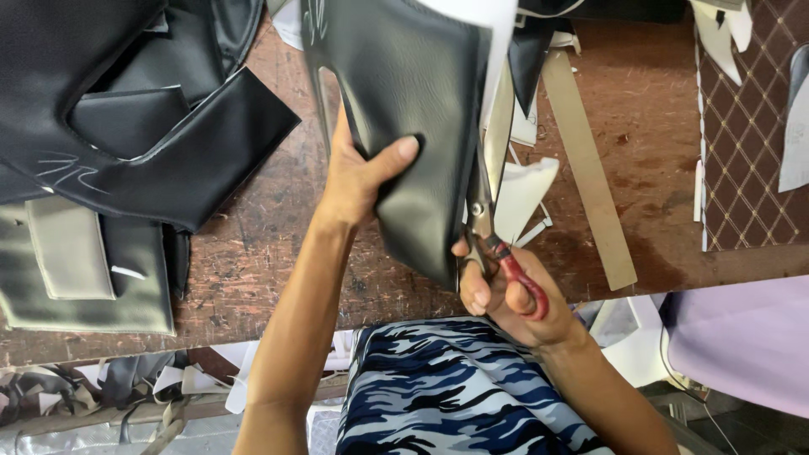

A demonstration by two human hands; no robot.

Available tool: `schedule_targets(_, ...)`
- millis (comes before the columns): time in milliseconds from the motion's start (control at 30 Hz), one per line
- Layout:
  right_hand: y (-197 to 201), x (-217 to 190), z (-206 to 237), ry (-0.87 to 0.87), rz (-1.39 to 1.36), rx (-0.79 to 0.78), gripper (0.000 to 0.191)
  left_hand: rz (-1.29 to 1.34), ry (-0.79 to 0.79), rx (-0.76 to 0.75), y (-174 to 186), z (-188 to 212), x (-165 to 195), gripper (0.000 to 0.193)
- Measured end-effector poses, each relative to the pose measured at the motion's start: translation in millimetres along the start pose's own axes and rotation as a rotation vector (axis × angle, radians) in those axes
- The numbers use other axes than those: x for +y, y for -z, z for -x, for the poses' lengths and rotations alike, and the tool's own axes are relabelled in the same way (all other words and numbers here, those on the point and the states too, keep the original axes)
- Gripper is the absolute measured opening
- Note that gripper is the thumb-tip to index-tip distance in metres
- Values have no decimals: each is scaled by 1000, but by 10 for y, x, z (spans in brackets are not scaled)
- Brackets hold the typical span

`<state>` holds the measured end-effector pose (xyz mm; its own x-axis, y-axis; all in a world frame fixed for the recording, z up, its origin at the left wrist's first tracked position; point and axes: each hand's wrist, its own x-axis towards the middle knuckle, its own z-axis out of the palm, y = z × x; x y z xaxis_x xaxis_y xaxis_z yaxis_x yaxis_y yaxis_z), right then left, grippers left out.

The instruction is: The person trims excess white foam backing from upholstered vinyl panels using scissors. They hold each panel with one hand, cut away the overhanging foam along the stitched edges, rotate the panel to reach different sides, and set finished panels on the work table.

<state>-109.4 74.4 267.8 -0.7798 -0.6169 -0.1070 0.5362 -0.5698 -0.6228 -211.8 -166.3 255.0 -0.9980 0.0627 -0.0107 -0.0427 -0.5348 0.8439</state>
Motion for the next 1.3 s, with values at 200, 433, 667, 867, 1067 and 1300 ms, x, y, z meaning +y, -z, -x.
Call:
schedule_targets(200, -61, -65, -80, 77, 17, 47, 76, -157, 2, -46, -112, 179, -85, 76)
schedule_targets(433, 2, -40, -75, 36, 27, 95, 70, -114, 9, -64, -112, 191, -96, 69)
schedule_targets(667, 132, 11, 5, -13, 131, 189, 72, -95, 38, -51, -80, 204, -93, 72)
schedule_targets(867, 237, 99, 52, -5, 153, 174, 70, 167, 74, 2, 2, 16, 47, 88)
schedule_targets(1067, 279, 94, 103, -10, 131, 177, 79, -173, 73, -79, 55, -148, 259, 91)
schedule_targets(1300, 214, -151, 80, 47, 232, 57, 89, -453, -3, -306, 185, -177, 574, 79)
